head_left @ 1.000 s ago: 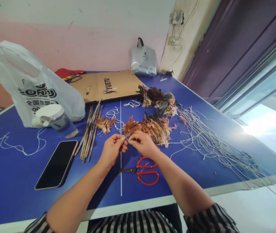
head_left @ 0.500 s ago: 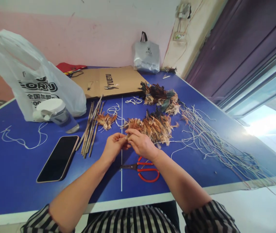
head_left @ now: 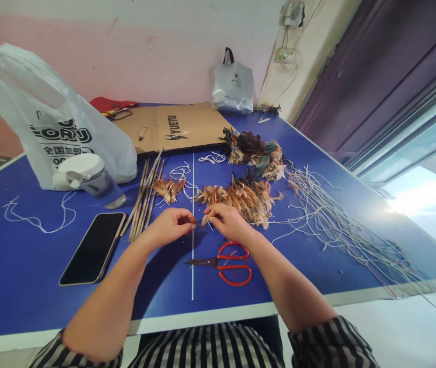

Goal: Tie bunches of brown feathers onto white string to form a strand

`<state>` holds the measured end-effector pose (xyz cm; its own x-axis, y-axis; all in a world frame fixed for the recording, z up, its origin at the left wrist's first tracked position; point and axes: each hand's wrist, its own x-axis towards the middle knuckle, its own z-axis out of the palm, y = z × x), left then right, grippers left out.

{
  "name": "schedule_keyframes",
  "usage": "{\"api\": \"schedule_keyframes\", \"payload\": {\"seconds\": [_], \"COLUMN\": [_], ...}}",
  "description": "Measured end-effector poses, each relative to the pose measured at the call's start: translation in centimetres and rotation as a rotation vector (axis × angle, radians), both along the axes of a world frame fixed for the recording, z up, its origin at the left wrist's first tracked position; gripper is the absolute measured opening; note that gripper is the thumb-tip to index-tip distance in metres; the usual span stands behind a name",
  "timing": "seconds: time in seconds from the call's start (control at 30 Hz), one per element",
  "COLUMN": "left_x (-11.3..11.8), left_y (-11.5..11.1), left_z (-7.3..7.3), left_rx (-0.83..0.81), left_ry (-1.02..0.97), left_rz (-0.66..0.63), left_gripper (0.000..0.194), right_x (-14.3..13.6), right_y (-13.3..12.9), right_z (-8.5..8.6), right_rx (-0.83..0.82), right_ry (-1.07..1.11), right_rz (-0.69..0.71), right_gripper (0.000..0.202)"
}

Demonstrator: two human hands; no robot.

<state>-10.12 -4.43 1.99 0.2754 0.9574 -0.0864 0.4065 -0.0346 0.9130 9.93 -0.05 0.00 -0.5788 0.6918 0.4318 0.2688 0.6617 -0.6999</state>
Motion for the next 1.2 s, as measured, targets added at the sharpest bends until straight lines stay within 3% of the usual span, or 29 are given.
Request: {"api": "schedule_keyframes", "payload": {"seconds": [0.1, 0.2, 0.5, 0.7, 0.83, 1.03, 1.2], "left_x": [0.4, 1.5, 2.9, 3.3, 3.6, 3.3, 2.4], "left_y": [0.0, -0.4, -1.2, -1.2, -1.3, -0.9, 0.2], "left_z": [-0.1, 0.1, -0.1, -0.8, -1.1, -0.9, -1.2], "left_rx": [0.378, 0.573, 0.692, 0.775, 0.745, 0.561, 0.214], "left_ry": [0.256, 0.394, 0.641, 0.772, 0.716, 0.298, -0.011], "left_rz": [-0.021, -0.064, -0.19, -0.151, -0.127, -0.057, 0.122], "left_gripper": [0.006, 0.014, 0.018, 0.017, 0.015, 0.01, 0.01], "right_x": [-0.1, -0.1, -0.1, 0.0, -0.1, -0.1, 0.1], "right_y": [-0.1, -0.1, -0.1, 0.1, 0.1, 0.0, 0.0], "right_z": [0.0, 0.1, 0.1, 0.0, -0.2, -0.3, -0.2], "right_rx": [-0.021, -0.026, -0.055, -0.081, -0.094, -0.082, -0.181], "right_ry": [-0.006, -0.018, -0.089, -0.101, -0.111, -0.152, -0.087], "right_rz": [-0.009, 0.001, 0.046, 0.056, 0.064, 0.06, 0.07], "right_gripper": [0.014, 0.014, 0.017, 0.016, 0.016, 0.016, 0.01]}}
